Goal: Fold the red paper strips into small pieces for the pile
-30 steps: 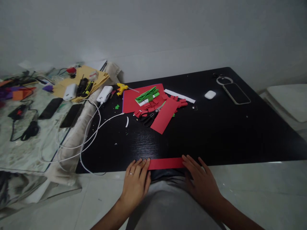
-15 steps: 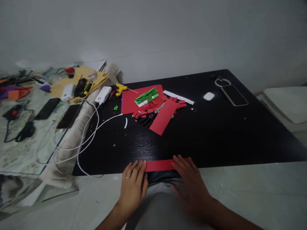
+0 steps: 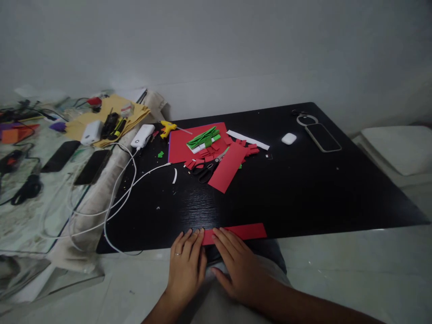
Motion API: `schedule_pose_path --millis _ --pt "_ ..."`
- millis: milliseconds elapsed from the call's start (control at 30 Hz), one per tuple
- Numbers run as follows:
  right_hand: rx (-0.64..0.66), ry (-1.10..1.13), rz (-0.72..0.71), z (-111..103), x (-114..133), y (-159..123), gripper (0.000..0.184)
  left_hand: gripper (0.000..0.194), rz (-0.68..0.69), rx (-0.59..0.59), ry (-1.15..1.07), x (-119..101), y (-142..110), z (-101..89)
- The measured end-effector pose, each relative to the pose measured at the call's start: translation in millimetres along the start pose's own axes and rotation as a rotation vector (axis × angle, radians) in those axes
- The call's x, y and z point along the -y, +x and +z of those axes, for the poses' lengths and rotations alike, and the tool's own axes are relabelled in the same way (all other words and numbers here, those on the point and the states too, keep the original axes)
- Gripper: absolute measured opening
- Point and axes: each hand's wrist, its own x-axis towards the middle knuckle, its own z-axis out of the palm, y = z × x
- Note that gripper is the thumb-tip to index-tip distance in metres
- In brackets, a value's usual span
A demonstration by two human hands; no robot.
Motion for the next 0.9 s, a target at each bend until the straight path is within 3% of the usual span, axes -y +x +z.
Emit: schedule_pose_path --millis 233,667,800,900 --pt "-0.030 -0.130 0.029 -6 -9 -13 0.067 0.053 -0.007 0.025 -0.009 1 0 -2.1" --pt "-0.174 -0.314 0.174 -22 -47 -56 0.070 0.054 0.005 -0.007 -0.024 3 0 -0.7" --pt "-0.205 -0.313 0.152 -29 -57 -58 0.060 0.052 0.000 -0.011 -0.033 3 1 -1.2" --pt "-0.298 -0.254 0.100 -33 -69 -55 0.048 0.046 0.001 -0.053 -0.046 5 3 0.8"
